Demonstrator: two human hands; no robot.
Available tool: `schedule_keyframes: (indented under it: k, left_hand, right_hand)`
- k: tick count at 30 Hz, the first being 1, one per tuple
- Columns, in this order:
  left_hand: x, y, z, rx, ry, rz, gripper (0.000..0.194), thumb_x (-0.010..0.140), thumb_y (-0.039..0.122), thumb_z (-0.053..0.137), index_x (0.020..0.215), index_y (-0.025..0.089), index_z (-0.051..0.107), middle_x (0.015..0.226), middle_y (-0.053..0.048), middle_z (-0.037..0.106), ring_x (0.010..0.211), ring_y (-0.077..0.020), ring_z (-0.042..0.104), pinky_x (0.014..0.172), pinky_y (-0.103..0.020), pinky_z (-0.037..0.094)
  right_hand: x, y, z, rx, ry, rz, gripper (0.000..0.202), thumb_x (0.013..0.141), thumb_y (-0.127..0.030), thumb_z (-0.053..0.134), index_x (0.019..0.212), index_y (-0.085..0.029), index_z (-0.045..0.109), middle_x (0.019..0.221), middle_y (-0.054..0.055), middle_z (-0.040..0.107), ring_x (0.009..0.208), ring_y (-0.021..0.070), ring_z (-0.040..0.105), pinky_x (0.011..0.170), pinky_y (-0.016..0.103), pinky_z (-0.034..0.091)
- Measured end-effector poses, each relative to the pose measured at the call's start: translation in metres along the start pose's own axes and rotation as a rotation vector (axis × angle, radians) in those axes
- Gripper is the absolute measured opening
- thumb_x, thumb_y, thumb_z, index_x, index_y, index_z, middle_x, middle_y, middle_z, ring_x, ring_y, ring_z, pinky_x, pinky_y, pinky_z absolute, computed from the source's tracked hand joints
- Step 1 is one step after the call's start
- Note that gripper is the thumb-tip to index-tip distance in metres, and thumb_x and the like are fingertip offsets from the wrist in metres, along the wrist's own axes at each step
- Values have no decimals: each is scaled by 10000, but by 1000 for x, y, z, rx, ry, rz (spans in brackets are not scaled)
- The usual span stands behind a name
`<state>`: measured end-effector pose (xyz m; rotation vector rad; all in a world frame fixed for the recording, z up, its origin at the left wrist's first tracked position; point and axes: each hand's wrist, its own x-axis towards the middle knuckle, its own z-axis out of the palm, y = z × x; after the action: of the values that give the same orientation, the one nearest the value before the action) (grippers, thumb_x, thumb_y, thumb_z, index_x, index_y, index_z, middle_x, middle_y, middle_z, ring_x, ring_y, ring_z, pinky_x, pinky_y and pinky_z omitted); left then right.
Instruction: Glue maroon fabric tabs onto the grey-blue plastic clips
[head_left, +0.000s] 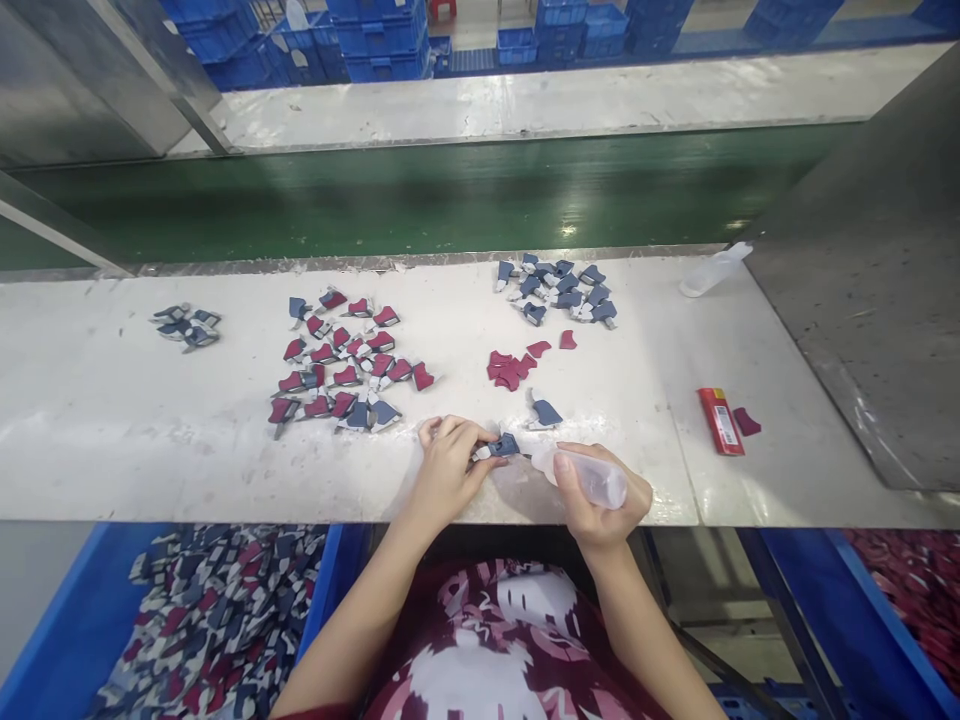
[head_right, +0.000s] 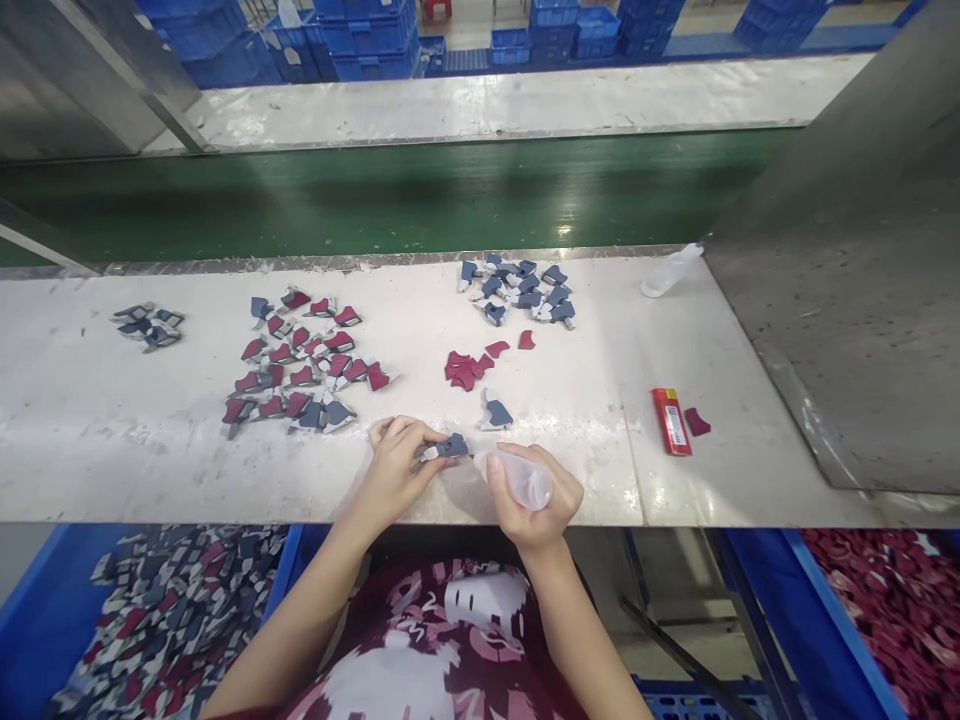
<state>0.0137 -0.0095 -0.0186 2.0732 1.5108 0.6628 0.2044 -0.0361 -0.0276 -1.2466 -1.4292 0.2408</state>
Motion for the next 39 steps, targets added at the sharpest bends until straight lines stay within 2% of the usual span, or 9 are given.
schedule_keyframes:
  k: [9, 16, 25, 32, 39]
  left_hand:
    - [-1, 0, 0, -8, 5, 13, 97, 892, 249, 697, 956, 225, 629, 963, -10, 746, 1013, -232, 618, 1031, -462, 240]
    - [1, 1, -2, -20, -2, 0, 102, 886, 184, 689, 962, 228, 637, 962, -8, 738, 1017, -229, 622, 1032, -460, 247]
    - [-1, 1, -2, -10, -3, 11, 120, 877, 190, 709, 962, 224, 631, 956, -3, 740, 1012, -226, 623, 1023, -456, 244]
    - [1, 0, 0, -8, 13, 18, 135, 875, 241, 731, 960, 223, 629, 962, 4, 746, 1010, -220, 624, 1029, -448, 233]
    - [0, -1, 2, 1, 22, 15, 147, 863, 243, 742, 955, 229, 628, 955, 9, 743, 1010, -221, 621, 1031, -441, 234]
  right_hand:
    - [5, -14, 12, 41, -26, -39, 53, 824, -183, 699, 877, -189, 700, 750, 47, 740, 605, 192, 700, 526, 302, 559]
    - [4, -16, 19, 38, -32, -83, 131, 821, -176, 709, 951, -192, 702, 778, 54, 743, 616, 178, 696, 531, 295, 567]
    - [4, -15, 22, 36, -25, -78, 158, 817, -167, 714, 971, -194, 701, 805, 61, 750, 665, 196, 718, 578, 314, 588]
    - [1, -12, 20, 28, 7, -29, 117, 824, -181, 706, 941, -191, 706, 792, 62, 748, 671, 206, 721, 581, 322, 581]
    - [0, -11, 19, 21, 63, 98, 74, 835, -206, 702, 906, -188, 716, 781, 52, 736, 668, 190, 706, 591, 309, 564]
